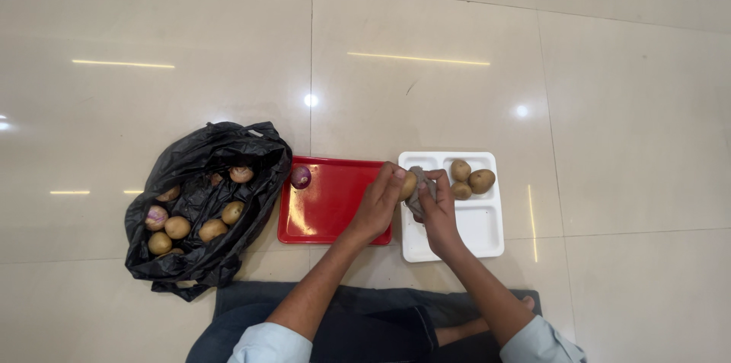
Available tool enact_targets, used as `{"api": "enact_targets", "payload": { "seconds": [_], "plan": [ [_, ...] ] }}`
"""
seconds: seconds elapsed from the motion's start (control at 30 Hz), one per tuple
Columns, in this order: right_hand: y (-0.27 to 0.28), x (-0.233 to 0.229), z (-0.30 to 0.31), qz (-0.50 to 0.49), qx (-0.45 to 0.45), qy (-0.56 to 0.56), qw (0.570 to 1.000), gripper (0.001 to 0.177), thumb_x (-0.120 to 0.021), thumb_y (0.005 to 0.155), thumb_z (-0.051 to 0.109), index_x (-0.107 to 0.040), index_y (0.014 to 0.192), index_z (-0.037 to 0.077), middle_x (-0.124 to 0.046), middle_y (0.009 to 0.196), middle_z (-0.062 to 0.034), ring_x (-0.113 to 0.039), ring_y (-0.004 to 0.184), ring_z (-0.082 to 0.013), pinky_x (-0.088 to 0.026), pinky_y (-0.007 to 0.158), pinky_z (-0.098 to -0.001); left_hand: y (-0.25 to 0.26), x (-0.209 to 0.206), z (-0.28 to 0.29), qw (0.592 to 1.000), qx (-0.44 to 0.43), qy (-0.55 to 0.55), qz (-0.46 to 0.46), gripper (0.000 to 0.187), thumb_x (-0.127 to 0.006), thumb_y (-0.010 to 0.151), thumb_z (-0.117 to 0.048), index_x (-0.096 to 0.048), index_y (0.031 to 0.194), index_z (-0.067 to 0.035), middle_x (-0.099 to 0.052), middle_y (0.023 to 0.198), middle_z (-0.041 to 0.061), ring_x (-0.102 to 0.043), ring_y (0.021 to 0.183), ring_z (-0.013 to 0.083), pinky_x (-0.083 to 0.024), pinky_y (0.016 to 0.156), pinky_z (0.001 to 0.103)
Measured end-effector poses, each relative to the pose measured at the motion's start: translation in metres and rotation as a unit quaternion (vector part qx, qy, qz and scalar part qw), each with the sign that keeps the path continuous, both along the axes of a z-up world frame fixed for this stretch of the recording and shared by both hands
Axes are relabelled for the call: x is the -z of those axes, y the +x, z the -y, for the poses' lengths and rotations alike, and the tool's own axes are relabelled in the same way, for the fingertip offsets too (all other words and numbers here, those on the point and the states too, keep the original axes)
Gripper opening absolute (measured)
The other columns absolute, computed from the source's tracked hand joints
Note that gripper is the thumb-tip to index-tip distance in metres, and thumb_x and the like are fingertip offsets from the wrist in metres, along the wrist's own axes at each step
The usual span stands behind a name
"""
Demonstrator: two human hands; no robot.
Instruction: The person peels potatoes using a peeler and places them on a white tray. They take potatoes from a black bag, peel them over a red tray, and transfer the peeled potatoes to the white tray.
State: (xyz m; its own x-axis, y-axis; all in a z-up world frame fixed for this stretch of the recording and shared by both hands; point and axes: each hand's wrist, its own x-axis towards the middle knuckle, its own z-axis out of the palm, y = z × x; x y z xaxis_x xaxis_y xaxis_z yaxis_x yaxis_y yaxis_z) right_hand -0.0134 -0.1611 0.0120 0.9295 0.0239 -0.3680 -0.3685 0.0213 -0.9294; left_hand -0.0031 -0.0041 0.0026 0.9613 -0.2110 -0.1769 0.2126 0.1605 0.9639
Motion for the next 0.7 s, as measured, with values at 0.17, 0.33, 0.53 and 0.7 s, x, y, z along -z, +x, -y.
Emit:
{"api": "enact_targets", "payload": {
  "seconds": [0.17, 0.33, 0.53, 0.7],
  "plan": [
    [-0.001, -0.006, -0.001, -0.010, -0.010, -0.018, 1.000, 0.014, -0.051, 0.104, 0.024, -0.044, 0.114, 0.019, -0.058, 0.093, 0.0030, -0.052, 0.072, -0.0047, -0.041, 0.055, -0.0226, -0.001, 0.000, -0.003, 1.000, -0.026, -0.011, 0.011, 0.053, -0.030, 0.110, -0.053, -0.052, 0.103, -0.006, -0.052, 0.085, 0.006, -0.050, 0.080, 0.0147, -0.045, 0.072, 0.032],
    [-0.001, -0.004, -0.004, -0.016, 0.005, -0.004, 1.000, 0.008, -0.049, 0.107, 0.023, -0.045, 0.113, 0.020, -0.058, 0.087, 0.0007, -0.049, 0.068, -0.0061, -0.038, 0.054, -0.0239, -0.001, 0.001, 0.001, 0.999, -0.034, 0.000, 0.027, 0.056, -0.027, 0.109, -0.055, -0.053, 0.103, -0.006, -0.055, 0.086, 0.006, -0.054, 0.081, 0.0141, -0.047, 0.074, 0.031],
    [0.002, -0.001, -0.001, -0.045, 0.016, 0.055, 0.997, 0.006, -0.048, 0.107, 0.020, -0.046, 0.112, 0.020, -0.056, 0.087, 0.0013, -0.048, 0.067, -0.0072, -0.038, 0.054, -0.0253, -0.002, 0.003, 0.002, 1.000, -0.013, 0.024, 0.001, 0.059, -0.024, 0.107, -0.057, -0.053, 0.104, -0.006, -0.056, 0.080, 0.008, -0.057, 0.075, 0.0165, -0.048, 0.067, 0.034],
    [-0.009, -0.006, -0.009, -0.070, 0.005, 0.131, 0.989, 0.005, -0.047, 0.107, 0.019, -0.044, 0.109, 0.022, -0.059, 0.091, 0.0007, -0.050, 0.070, -0.0074, -0.034, 0.053, -0.0250, 0.002, 0.006, -0.005, 0.996, -0.045, 0.079, 0.008, 0.061, -0.023, 0.107, -0.058, -0.052, 0.101, -0.005, -0.055, 0.072, 0.010, -0.057, 0.066, 0.0205, -0.046, 0.061, 0.037]
  ]
}}
